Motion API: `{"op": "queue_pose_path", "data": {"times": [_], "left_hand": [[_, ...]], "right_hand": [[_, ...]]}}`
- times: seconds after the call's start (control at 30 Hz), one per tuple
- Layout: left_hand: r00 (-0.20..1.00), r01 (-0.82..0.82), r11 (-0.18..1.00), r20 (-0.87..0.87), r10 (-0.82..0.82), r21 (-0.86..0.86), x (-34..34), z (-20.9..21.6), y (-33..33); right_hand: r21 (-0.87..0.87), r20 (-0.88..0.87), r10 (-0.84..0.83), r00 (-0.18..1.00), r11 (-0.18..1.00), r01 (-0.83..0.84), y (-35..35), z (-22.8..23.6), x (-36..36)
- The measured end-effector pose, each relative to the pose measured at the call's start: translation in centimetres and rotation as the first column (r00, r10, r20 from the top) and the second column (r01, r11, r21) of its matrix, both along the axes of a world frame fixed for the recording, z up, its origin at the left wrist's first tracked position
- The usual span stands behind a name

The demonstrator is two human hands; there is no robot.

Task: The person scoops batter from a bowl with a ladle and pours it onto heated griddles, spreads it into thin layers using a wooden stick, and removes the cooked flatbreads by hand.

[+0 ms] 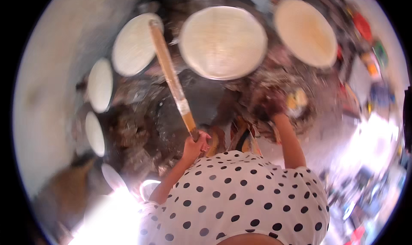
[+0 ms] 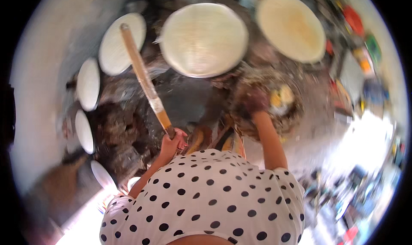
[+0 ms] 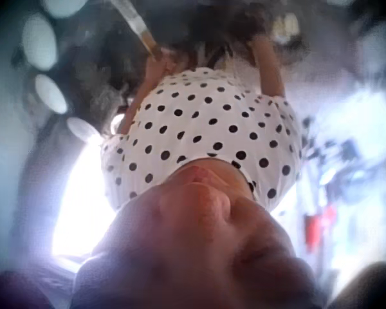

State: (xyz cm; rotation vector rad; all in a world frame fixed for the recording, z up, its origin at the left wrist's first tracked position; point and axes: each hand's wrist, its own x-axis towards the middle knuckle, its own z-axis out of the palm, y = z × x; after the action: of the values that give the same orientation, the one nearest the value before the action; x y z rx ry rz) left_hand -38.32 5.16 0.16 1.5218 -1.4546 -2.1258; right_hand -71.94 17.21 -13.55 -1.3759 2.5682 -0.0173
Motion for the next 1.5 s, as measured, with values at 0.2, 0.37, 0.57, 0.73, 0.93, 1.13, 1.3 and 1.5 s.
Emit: {"op": "queue_pose_path", "data": {"times": [0.2, 0.37, 0.57, 0.73, 0.93, 1.13, 1.3, 1.5], "left_hand": [[0.918, -0.394, 0.917, 0.030, 0.396, -0.058, 15.0, -0.4, 3.0], [0.663, -0.748, 0.658, -0.132, 0.737, -0.084, 27.8, -1.1, 7.2], [0.296, -0.954, 0.300, -0.284, 0.912, -0.030, 38.0, -1.3, 10.4], [-0.052, -0.996, -0.070, -0.250, 0.967, -0.062, 42.1, -1.7, 13.6], [-0.520, -0.841, -0.534, -0.144, 0.842, -0.089, 44.3, -2.7, 15.3], [-0.819, -0.573, -0.816, 0.047, 0.571, -0.070, 49.5, -0.7, 11.0], [-0.835, -0.550, -0.834, 0.028, 0.549, -0.043, 53.3, -2.4, 8.3], [-0.847, -0.530, -0.848, 0.048, 0.529, 0.001, 57.9, -2.5, 6.0]], "right_hand": [[-0.098, 0.360, 0.139, 0.923, 0.989, -0.111, 5.3, -0.7, 2.7], [0.043, 0.972, -0.139, 0.190, 0.897, 0.439, -2.0, 2.8, 7.4], [0.067, 0.977, -0.085, -0.197, 0.993, -0.095, -20.5, 8.4, 36.8], [-0.146, 0.958, 0.013, -0.286, 0.882, -0.448, -30.9, 2.4, 64.8], [-0.337, 0.645, 0.658, 0.389, 0.702, -0.627, -34.7, 7.1, 92.8], [-0.559, 0.104, 0.966, 0.235, 0.252, -0.790, -31.4, 1.4, 106.7], [-0.519, -0.011, 0.997, 0.077, 0.060, -0.853, -41.4, 3.3, 113.4], [-0.566, 0.369, 0.921, -0.125, 0.115, -0.817, -32.9, -0.5, 104.5]]}}
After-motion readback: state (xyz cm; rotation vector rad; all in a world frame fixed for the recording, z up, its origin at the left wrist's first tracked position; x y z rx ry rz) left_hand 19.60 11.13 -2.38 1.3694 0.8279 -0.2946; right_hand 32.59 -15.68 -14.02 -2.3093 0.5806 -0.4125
